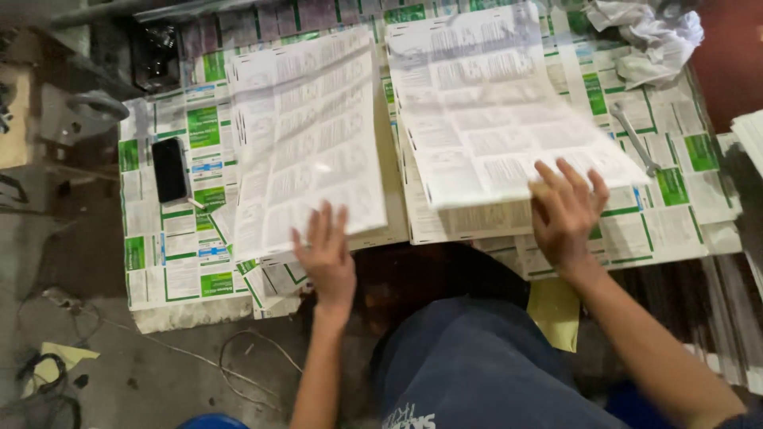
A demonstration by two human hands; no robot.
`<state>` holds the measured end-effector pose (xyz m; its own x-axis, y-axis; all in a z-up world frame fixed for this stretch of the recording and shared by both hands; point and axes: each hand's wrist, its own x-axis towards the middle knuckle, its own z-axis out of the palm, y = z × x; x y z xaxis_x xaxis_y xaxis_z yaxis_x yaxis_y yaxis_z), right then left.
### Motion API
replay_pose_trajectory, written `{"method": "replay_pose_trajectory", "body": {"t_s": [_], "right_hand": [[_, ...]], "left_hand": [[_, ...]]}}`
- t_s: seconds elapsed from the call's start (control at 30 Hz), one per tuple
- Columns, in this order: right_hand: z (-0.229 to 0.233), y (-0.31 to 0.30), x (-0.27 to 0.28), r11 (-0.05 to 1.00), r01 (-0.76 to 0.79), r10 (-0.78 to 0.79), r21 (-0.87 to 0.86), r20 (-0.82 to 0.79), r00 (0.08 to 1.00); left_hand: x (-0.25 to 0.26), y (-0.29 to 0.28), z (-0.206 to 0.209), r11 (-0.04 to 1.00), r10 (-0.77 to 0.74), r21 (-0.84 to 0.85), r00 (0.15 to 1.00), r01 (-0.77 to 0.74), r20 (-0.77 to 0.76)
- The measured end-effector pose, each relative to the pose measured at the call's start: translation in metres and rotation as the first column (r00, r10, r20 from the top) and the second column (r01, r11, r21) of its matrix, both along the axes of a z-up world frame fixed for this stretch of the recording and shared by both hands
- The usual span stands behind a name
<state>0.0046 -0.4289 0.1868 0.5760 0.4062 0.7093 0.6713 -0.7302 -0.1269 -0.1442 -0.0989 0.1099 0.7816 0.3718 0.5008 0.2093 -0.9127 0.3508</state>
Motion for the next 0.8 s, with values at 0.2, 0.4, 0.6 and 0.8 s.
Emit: {"method": "replay_pose_trajectory", "body": {"t_s": [0.2, 0.4, 0.6, 0.8], "right_hand": [[-0.15, -0.028, 0.007, 0.972, -0.059, -0.016, -0.228, -0.312, 0.95], [-0.158, -0.032, 0.008, 0.955, -0.104, -0.005, -0.276, -0.37, 0.929], [-0.148, -0.023, 0.003, 0.925, 0.046, -0.159, -0.378, -0.275, 0.948], [-0.16, -0.023, 0.009, 0.937, 0.028, -0.149, -0.349, -0.326, 0.934]], "left_hand": [[-0.009, -0.009, -0.076, 0.984, -0.08, -0.176, 0.929, 0.016, -0.36], [0.013, 0.014, -0.09, 0.976, -0.123, -0.212, 0.936, 0.054, -0.329], [0.05, 0.033, -0.097, 0.976, -0.13, -0.209, 0.924, 0.056, -0.36], [0.096, 0.055, -0.097, 0.982, -0.135, -0.176, 0.915, 0.072, -0.38]]}}
